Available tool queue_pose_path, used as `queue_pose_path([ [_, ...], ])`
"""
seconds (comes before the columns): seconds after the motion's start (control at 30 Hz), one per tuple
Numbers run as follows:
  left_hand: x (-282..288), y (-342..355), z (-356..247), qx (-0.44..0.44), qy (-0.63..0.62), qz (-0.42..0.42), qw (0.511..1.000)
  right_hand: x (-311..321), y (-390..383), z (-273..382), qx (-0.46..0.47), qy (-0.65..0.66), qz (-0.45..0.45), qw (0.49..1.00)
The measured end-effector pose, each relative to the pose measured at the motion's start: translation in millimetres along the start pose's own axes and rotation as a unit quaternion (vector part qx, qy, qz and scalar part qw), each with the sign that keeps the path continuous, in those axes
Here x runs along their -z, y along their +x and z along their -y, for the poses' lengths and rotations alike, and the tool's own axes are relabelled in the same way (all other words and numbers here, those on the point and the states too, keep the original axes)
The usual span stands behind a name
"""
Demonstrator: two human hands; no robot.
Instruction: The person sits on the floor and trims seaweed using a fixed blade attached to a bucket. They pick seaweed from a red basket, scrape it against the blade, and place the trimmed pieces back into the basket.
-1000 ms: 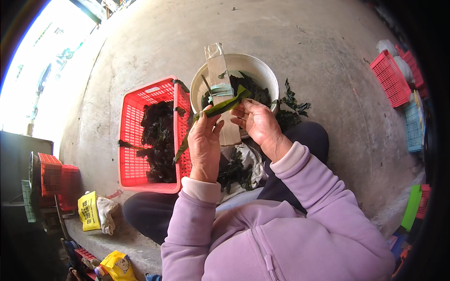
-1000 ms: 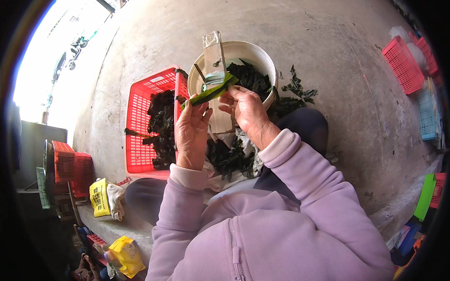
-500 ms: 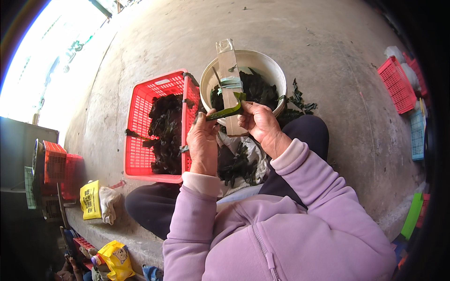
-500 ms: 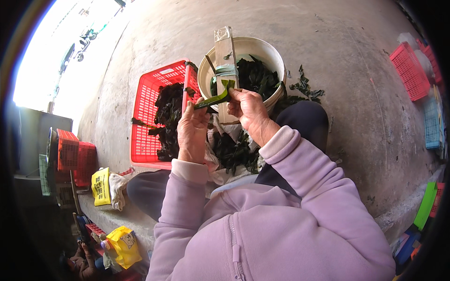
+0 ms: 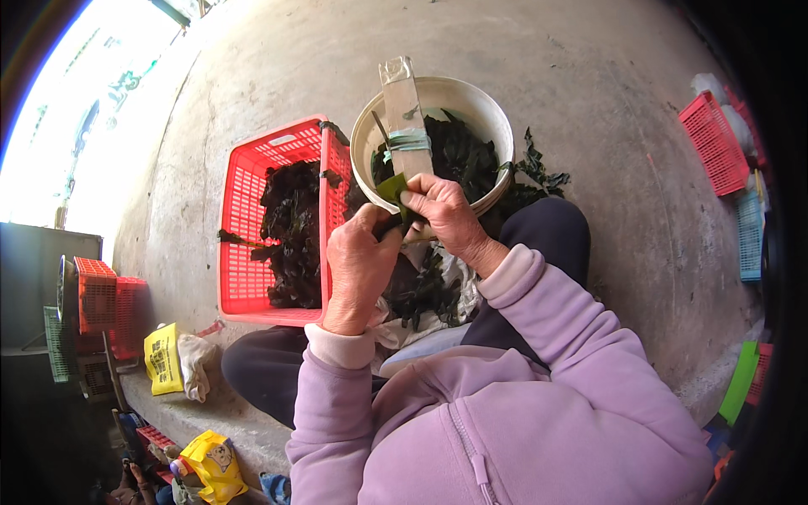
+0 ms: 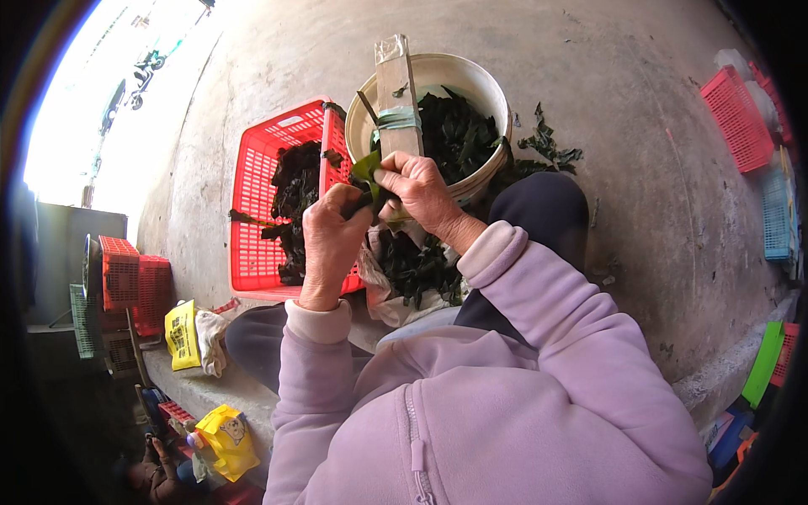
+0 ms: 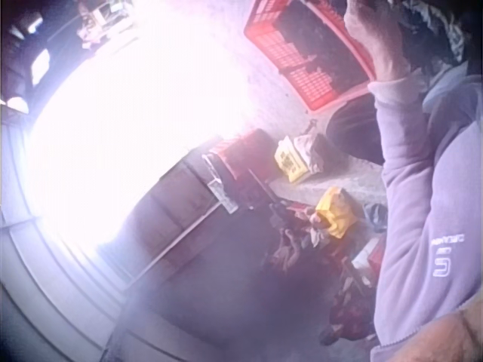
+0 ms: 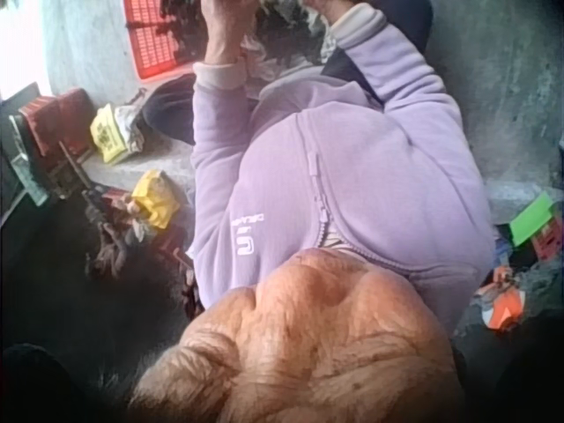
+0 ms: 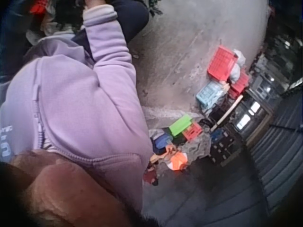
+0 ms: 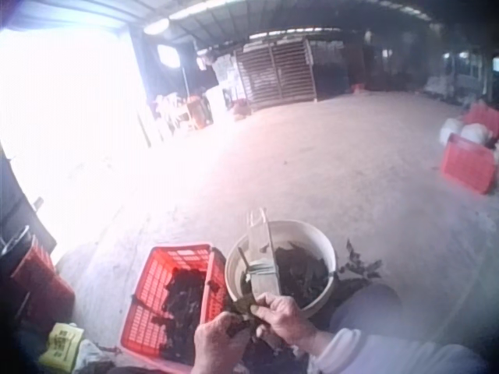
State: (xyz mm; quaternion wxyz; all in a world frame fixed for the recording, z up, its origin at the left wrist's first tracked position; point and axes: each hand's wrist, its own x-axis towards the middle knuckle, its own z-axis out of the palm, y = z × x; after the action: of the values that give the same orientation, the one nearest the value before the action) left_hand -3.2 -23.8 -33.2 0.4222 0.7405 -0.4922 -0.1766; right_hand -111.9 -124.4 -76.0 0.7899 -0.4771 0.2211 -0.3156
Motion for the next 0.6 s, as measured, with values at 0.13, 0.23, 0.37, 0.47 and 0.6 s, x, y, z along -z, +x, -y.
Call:
queue_pose_path([
  [0.13,2,5,8,-0.136,0.029,-0.072,0.988,6,-1,1,-0.185,0.088,0.002,0.979],
  [0.23,3,7,17,0.009,-0.077,0.037,0.996,11,-1,4,-0.237,0.078,0.059,0.967],
  [0.37,9,13,31,0.130,-0.343,0.134,0.921,14,-5,3,-0.227,0.178,0.117,0.950],
  [0.47,9,14,39,0.162,-0.508,0.179,0.827,16,-8,0,-0.265,0.221,0.157,0.925],
  [0.6,2,11,38,0.139,-0.628,0.201,0.739,20,-10,-1,-0.250,0.342,0.212,0.880],
])
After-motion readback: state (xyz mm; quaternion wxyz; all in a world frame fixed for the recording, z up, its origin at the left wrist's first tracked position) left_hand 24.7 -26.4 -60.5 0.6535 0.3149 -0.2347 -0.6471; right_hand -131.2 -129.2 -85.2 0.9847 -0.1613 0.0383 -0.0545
